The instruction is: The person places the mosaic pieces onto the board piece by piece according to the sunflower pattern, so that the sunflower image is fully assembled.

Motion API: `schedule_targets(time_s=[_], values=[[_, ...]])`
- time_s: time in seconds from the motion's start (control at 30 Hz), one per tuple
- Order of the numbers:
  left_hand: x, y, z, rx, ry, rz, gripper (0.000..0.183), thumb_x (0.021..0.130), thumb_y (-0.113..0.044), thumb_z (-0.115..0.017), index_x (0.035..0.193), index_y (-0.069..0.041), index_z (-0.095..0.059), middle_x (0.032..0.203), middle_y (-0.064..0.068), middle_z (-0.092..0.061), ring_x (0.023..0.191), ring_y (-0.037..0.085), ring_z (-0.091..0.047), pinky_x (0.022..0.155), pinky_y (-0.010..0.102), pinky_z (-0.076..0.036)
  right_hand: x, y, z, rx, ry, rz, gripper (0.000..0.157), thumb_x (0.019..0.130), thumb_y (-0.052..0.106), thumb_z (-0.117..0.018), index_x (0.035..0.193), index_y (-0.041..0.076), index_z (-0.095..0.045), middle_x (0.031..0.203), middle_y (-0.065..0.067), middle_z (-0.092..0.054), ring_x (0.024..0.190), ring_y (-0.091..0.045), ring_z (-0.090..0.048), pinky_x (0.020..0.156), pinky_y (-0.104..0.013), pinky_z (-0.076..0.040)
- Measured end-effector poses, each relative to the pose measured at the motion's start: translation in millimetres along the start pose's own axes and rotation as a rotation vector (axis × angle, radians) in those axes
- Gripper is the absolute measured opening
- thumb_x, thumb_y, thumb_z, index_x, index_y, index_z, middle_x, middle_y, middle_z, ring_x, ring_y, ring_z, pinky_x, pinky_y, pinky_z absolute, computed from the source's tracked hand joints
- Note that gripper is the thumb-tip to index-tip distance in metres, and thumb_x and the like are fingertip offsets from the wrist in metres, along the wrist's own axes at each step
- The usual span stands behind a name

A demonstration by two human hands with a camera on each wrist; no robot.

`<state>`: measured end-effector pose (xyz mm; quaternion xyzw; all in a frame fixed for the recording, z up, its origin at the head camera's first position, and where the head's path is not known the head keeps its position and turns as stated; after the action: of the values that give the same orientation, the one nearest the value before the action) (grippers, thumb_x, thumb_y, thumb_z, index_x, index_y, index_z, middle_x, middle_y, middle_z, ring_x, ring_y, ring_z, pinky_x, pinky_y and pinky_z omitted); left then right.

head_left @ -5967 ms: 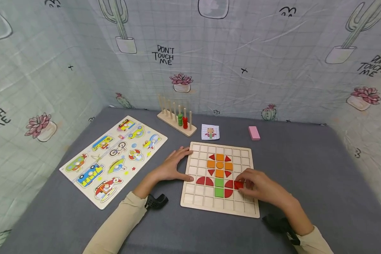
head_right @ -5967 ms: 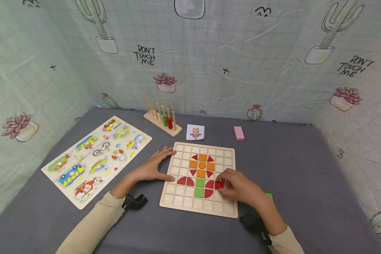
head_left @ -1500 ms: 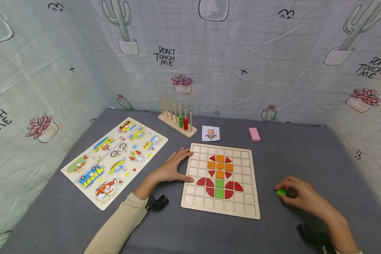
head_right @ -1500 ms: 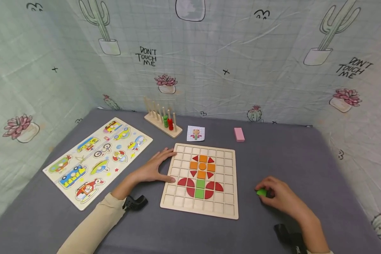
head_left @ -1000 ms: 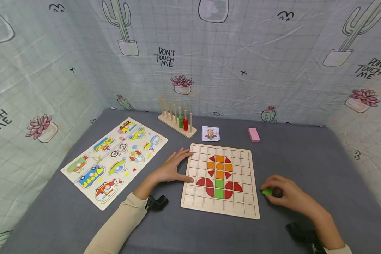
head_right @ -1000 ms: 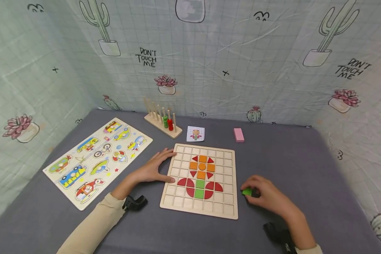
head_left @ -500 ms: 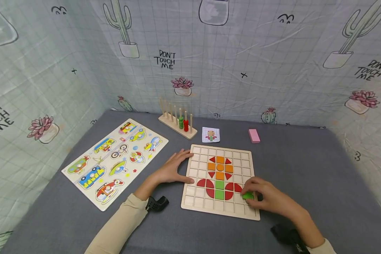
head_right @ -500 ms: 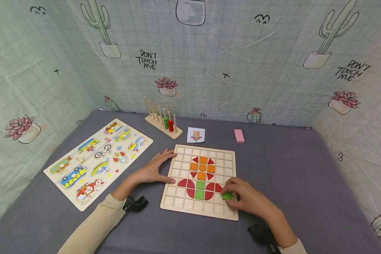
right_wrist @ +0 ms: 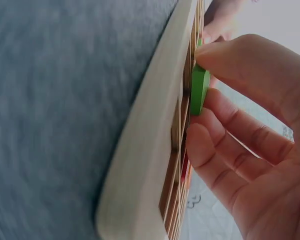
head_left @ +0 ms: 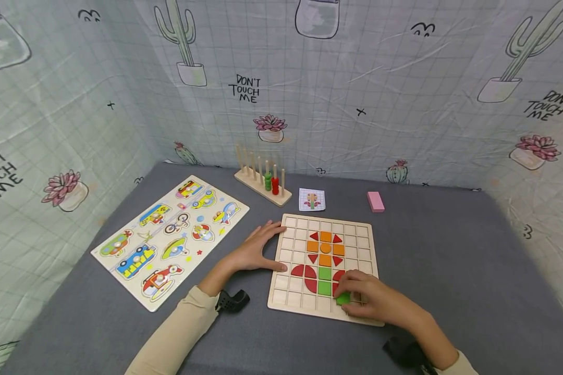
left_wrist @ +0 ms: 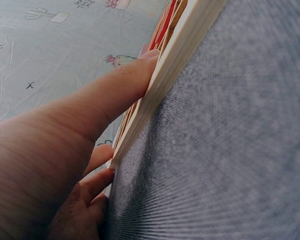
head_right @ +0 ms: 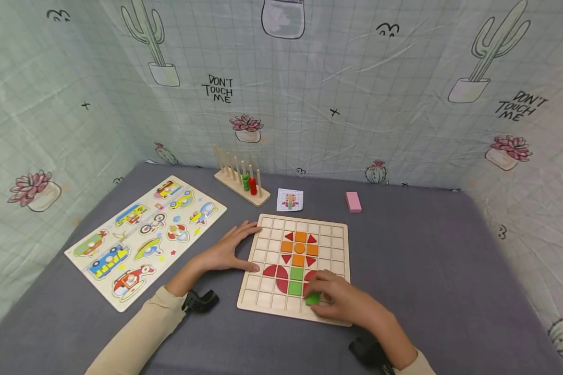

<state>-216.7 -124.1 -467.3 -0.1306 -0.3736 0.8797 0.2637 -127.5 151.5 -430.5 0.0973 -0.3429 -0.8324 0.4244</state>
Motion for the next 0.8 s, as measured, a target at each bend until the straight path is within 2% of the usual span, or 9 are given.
schedule_targets(time_s=[0.2,0.43,0.8], values=[[-1.0,-0.8,1.2,-0.002,0.002,0.005,0.095,0.076,-0.036,-0.084,0.152,-0.011,-0.033,0.161,0.011,-0.021,0.151,0.028,-0.003,0.122,0.047,0.0,5,8,-8.3,-0.033,0.006,0.073,0.016,0.087,0.009,-0.073,0.101,0.017,-0.069,0.105,0.006,-0.061,0.097,-0.01,-0.055,0.081,-0.023,-0.053],[-1.3,-0.2,1.2,0.003,0.0,0.0,0.095,0.076,-0.037,-0.084,0.152,-0.011,-0.033,0.161,0.011,-0.021,0.151,0.029,-0.003,0.122,0.047,0.0,13,17,-14.7,-0.084,-0.005,0.142,0.014,0.085,0.01,-0.076,0.096,0.015,-0.069,0.101,0.006,-0.064,0.094,-0.008,-0.056,0.081,-0.02,-0.052],[-1.6,1.0,1.0,0.007,-0.01,0.0,0.095,0.075,-0.037,-0.084,0.152,-0.01,-0.034,0.161,0.012,-0.022,0.151,0.029,-0.004,0.122,0.047,-0.001,20,19,-19.3,-0.134,-0.017,0.109,0.009,0.084,0.014,-0.077,0.092,0.015,-0.073,0.1,0.006,-0.062,0.092,-0.008,-0.056,0.078,-0.018,-0.052]])
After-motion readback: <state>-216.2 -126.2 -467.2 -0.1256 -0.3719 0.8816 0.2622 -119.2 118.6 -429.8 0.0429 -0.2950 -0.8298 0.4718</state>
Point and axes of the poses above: each hand's wrist, its own x-axis towards the middle knuckle, its own z-axis out of the back of the hand, y = z × x, the point moved 4 cm from there along x, towards the middle knuckle
